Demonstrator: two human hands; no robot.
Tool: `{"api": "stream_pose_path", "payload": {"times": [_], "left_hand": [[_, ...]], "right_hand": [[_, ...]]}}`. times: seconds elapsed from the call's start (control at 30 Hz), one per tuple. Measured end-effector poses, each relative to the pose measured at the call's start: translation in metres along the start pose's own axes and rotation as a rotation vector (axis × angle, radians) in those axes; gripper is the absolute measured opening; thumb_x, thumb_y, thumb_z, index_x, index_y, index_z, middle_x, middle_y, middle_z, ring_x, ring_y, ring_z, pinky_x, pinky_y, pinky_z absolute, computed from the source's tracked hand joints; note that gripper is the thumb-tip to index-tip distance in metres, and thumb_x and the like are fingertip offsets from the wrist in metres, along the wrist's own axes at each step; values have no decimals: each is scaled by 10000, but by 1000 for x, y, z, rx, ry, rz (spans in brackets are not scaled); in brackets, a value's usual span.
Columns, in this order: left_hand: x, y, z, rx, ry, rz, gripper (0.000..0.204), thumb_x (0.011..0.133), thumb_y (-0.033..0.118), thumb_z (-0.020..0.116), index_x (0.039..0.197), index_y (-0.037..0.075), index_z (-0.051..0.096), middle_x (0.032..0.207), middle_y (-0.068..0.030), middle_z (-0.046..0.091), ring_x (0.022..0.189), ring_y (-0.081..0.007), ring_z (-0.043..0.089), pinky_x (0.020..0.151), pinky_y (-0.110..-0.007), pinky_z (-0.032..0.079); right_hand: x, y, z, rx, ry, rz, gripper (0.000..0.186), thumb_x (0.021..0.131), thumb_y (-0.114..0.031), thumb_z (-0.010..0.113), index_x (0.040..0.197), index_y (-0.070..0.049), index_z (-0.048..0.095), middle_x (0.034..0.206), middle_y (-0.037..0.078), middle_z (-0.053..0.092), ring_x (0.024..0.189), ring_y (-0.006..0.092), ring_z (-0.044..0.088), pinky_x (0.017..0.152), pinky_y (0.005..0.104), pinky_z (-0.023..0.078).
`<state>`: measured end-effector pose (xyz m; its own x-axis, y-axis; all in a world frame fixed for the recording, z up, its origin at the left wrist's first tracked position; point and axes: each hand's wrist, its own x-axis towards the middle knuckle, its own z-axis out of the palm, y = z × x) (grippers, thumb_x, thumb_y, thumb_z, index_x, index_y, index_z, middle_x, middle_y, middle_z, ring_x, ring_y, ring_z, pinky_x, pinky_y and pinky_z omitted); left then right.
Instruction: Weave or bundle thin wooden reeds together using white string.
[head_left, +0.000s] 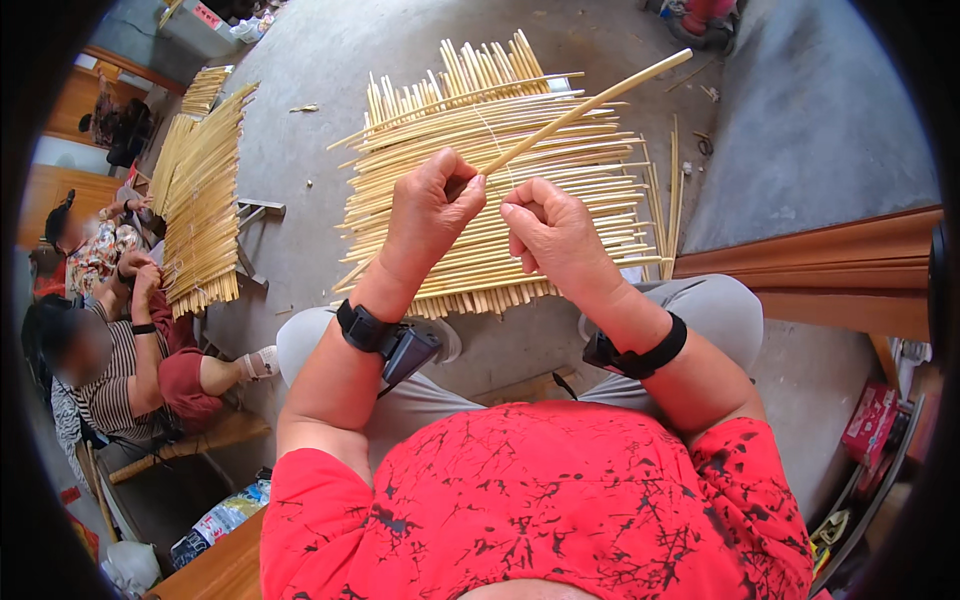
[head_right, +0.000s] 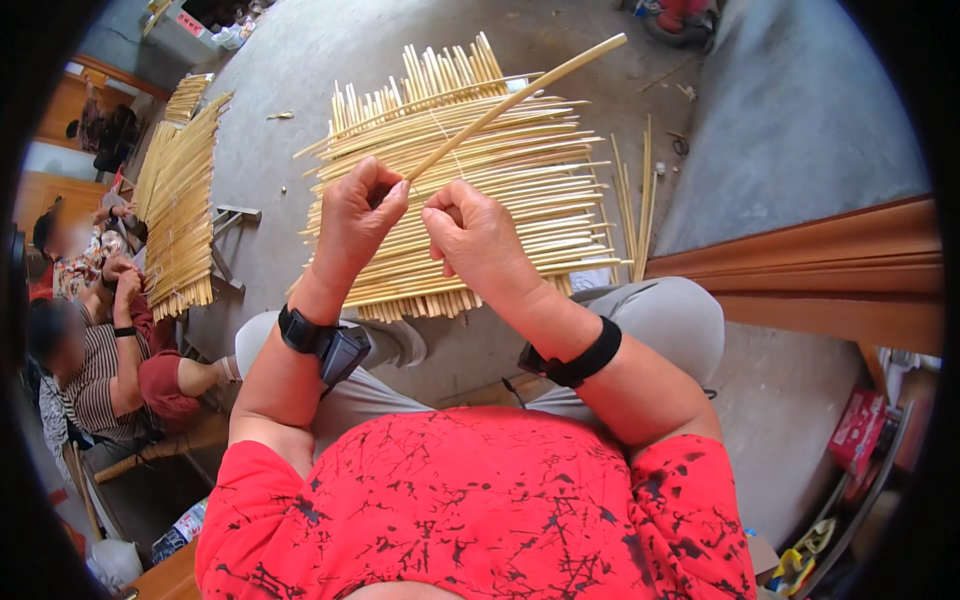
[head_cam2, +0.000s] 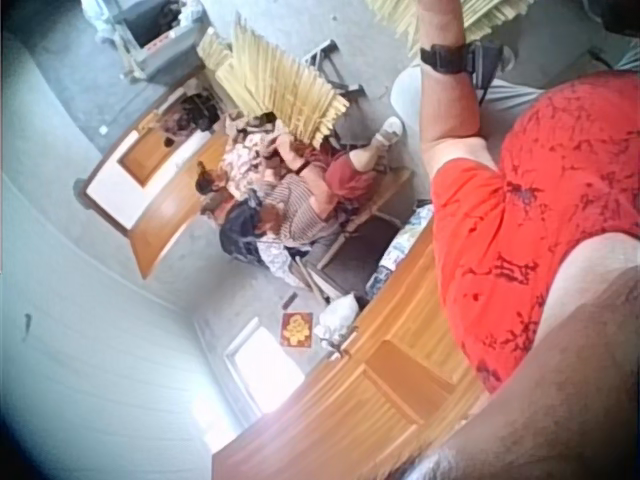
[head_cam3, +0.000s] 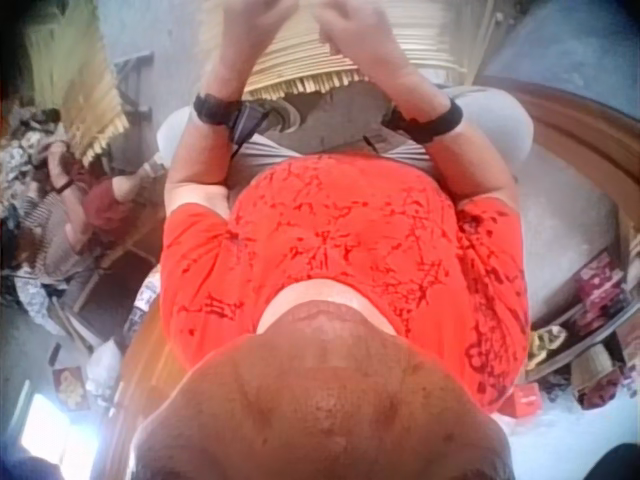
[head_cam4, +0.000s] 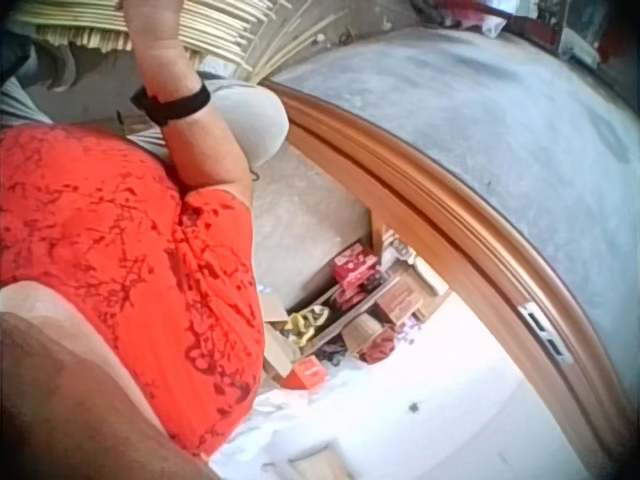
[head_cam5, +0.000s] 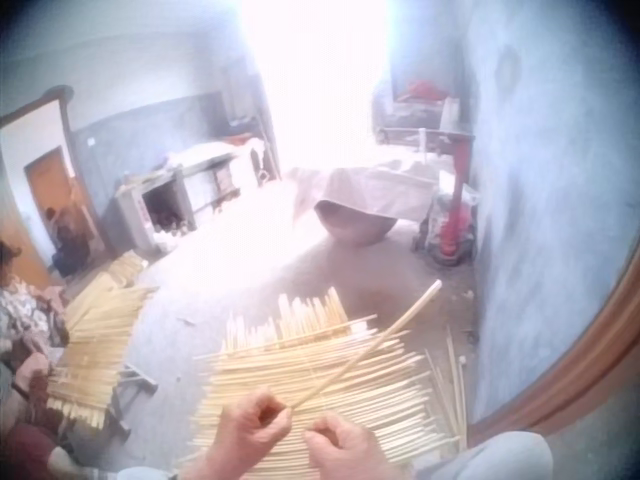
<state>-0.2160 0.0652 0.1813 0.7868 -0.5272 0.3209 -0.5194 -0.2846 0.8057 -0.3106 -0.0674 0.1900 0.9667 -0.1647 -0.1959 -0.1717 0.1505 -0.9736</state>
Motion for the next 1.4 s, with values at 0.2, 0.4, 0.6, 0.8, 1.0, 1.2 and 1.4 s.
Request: {"api": "stream_pose_path", "payload": {"times": [0.2, 0.4, 0.6, 0.8, 1.0, 1.2, 1.4], "left_hand": [[1, 1, -1, 24, 20, 39, 130, 785, 34, 620, 732, 20, 502, 553, 20, 471, 514, -20, 399, 450, -198, 341], [0, 4, -1, 60, 29, 61, 124, 778, 28, 623, 737, 16, 507, 552, 2, 496, 515, -24, 428, 461, -197, 362], [0, 5, 0, 63, 35, 50, 122, 774, 28, 626, 738, 14, 511, 559, -13, 512, 523, -24, 440, 469, -199, 376], [1, 3, 0, 98, 49, 81, 120, 768, 25, 627, 738, 15, 512, 558, -14, 512, 527, -27, 443, 474, -203, 383], [0, 2, 1, 115, 53, 98, 127, 764, 22, 629, 732, 16, 506, 554, -17, 507, 522, -33, 441, 470, -207, 381], [0, 1, 1, 124, 50, 106, 128, 764, 23, 629, 731, 16, 505, 551, -15, 498, 516, -35, 432, 466, -208, 376], [-1, 1, 1, 100, 48, 81, 126, 768, 23, 626, 732, 16, 505, 550, -9, 495, 518, -33, 424, 463, -207, 370]], "right_hand": [[1, 0, -2, -17, -2, -19, 103, 864, -108, 513, 869, -5, 523, 583, 20, 528, 440, 54, 468, 374, 190, 370], [1, -1, -2, -28, -6, -18, 119, 850, -103, 515, 860, 15, 529, 576, 37, 538, 447, 69, 489, 381, 206, 401], [0, -2, -2, -31, -10, -25, 125, 858, -101, 505, 866, 22, 523, 570, 33, 526, 453, 69, 487, 385, 205, 404], [1, -1, -3, -42, -18, -25, 113, 887, -130, 499, 891, -19, 525, 579, -2, 509, 429, 36, 444, 368, 168, 337], [0, 0, -2, -31, -14, -18, 110, 889, -130, 498, 888, -22, 522, 578, -4, 507, 426, 34, 442, 366, 168, 335], [0, 0, -2, -60, -18, -31, 109, 890, -130, 497, 887, -23, 519, 577, -4, 506, 426, 33, 438, 362, 170, 332], [1, 2, -2, -44, -20, -20, 106, 890, -129, 498, 886, -25, 517, 579, -4, 507, 426, 33, 436, 362, 167, 331]]}}
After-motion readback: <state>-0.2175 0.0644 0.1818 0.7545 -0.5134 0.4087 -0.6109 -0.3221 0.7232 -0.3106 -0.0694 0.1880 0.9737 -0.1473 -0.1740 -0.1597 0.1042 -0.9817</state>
